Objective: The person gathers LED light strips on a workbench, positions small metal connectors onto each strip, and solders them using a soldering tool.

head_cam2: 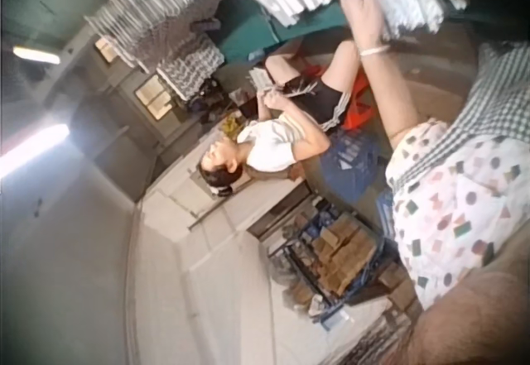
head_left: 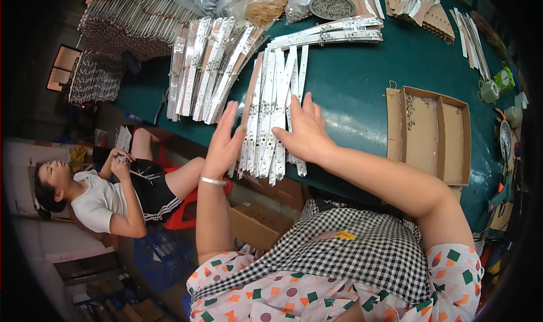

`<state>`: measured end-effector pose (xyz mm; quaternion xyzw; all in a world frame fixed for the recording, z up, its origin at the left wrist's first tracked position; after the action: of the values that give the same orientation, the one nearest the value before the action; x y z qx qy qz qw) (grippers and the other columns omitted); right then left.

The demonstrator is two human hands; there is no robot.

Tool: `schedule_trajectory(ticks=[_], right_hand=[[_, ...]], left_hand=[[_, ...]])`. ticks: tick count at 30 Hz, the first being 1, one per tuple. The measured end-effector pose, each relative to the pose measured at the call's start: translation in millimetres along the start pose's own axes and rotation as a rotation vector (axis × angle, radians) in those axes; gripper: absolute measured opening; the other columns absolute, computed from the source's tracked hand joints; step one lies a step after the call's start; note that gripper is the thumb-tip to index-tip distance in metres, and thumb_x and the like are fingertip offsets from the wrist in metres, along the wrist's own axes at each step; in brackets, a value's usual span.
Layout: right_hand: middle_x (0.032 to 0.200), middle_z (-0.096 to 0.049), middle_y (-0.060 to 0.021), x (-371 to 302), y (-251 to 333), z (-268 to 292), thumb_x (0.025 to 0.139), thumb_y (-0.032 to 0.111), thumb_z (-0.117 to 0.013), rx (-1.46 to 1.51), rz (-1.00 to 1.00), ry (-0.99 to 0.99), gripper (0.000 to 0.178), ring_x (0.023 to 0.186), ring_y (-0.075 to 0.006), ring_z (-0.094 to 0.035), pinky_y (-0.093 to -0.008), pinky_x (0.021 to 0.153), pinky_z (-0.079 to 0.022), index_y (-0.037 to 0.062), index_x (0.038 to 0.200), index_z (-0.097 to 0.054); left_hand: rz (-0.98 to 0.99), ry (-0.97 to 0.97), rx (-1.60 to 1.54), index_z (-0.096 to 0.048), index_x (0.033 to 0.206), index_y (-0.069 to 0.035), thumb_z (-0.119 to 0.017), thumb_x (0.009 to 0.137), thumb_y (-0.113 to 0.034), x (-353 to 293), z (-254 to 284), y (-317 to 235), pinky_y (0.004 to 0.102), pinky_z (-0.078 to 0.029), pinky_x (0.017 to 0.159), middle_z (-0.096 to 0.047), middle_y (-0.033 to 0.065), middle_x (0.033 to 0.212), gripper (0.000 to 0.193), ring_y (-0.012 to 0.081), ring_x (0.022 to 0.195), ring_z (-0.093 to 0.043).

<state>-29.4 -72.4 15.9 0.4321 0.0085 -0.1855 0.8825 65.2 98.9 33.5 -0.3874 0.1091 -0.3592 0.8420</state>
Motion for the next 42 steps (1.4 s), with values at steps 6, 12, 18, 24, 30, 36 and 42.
schedule_trajectory(ticks=[6, 12, 18, 24, 30, 36, 42], right_hand=[[0.143, -0.024, -0.0434, -18.9, -3.5, -1.4, 0.083, 0.029, -0.068, 0.094, 0.173, 0.144, 0.081, 0.131, -0.0539, -0.031, -0.0509, 0.111, -0.028, -0.0129, 0.139, -0.027], [0.142, -0.019, -0.0477, -24.2, 16.9, -17.9, 0.081, 0.033, -0.070, 0.177, 0.198, 0.201, 0.080, 0.126, -0.0571, -0.035, -0.0508, 0.110, -0.033, -0.0113, 0.136, -0.034], [0.150, -0.025, -0.0339, -4.7, 5.9, 1.2, 0.080, 0.028, -0.072, 0.173, 0.132, 0.234, 0.077, 0.138, -0.0490, -0.028, -0.0470, 0.113, -0.029, -0.0029, 0.143, -0.038], [0.133, -0.047, -0.0305, 38.1, -17.2, 11.4, 0.075, 0.027, -0.073, 0.381, 0.134, 0.061, 0.066, 0.121, -0.0449, -0.049, -0.0464, 0.104, -0.040, -0.0105, 0.123, -0.049], [0.100, -0.068, -0.0241, 52.1, -4.9, -13.6, 0.064, 0.024, -0.070, 0.076, 0.125, 0.169, 0.034, 0.101, -0.0399, -0.064, -0.0409, 0.092, -0.049, -0.0043, 0.082, -0.073], [0.084, -0.070, -0.0209, -49.5, 1.5, 99.6, 0.064, 0.005, -0.065, -0.150, 0.394, 0.163, 0.021, 0.083, -0.0340, -0.069, -0.0410, 0.074, -0.055, 0.0029, 0.083, -0.074], [0.086, -0.069, -0.0117, -209.6, -161.6, 286.6, 0.080, 0.005, -0.067, -0.069, 0.049, -0.621, 0.017, 0.080, -0.0270, -0.066, -0.0336, 0.071, -0.053, 0.0052, 0.096, -0.071]], left_hand=[[0.052, -0.767, 0.040, -0.039, 0.140, 0.007, -0.037, 0.099, -0.059, -106.3, 11.3, -4.0, 0.0434, -0.026, 0.113, -0.033, 0.0194, 0.151, 0.077, 0.0316, 0.138, -0.035], [-0.045, -0.925, 0.100, -0.028, 0.146, 0.005, -0.037, 0.097, -0.062, -99.8, -45.8, -37.7, 0.0464, -0.023, 0.114, -0.025, 0.0217, 0.153, 0.084, 0.0356, 0.140, -0.029], [-0.063, -0.933, 0.176, -0.038, 0.139, 0.006, -0.045, 0.097, -0.056, -71.1, -50.1, -41.3, 0.0495, -0.024, 0.113, -0.032, 0.0226, 0.149, 0.074, 0.0374, 0.137, -0.032], [-0.162, -0.819, 0.274, -0.039, 0.137, 0.006, -0.054, 0.086, -0.069, -69.6, -66.8, -57.4, 0.0534, -0.023, 0.112, -0.029, 0.0260, 0.149, 0.092, 0.0419, 0.137, -0.028], [-0.177, -0.669, 0.512, -0.046, 0.132, 0.009, -0.060, 0.087, -0.056, -62.4, -64.3, -41.1, 0.0524, -0.021, 0.112, -0.034, 0.0263, 0.146, 0.080, 0.0409, 0.134, -0.032], [-0.181, -0.595, 0.800, -0.047, 0.138, -0.002, -0.059, 0.088, -0.057, -85.7, -50.2, -53.9, 0.0548, -0.020, 0.111, -0.034, 0.0195, 0.151, 0.075, 0.0407, 0.136, -0.028], [-0.333, -0.648, 0.801, -0.052, 0.131, 0.000, -0.065, 0.089, -0.042, -62.6, -43.7, -139.0, 0.0531, -0.022, 0.111, -0.038, 0.0190, 0.148, 0.060, 0.0372, 0.137, -0.031]])
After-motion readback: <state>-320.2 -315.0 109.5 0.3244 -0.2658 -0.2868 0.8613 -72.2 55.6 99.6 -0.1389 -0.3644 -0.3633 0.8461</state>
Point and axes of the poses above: each hand's wrist, its own x-axis towards the middle knuckle, its own z-axis out of the back of the hand, y = z × x, the point moved 7 cm from there along x, towards the middle knuckle
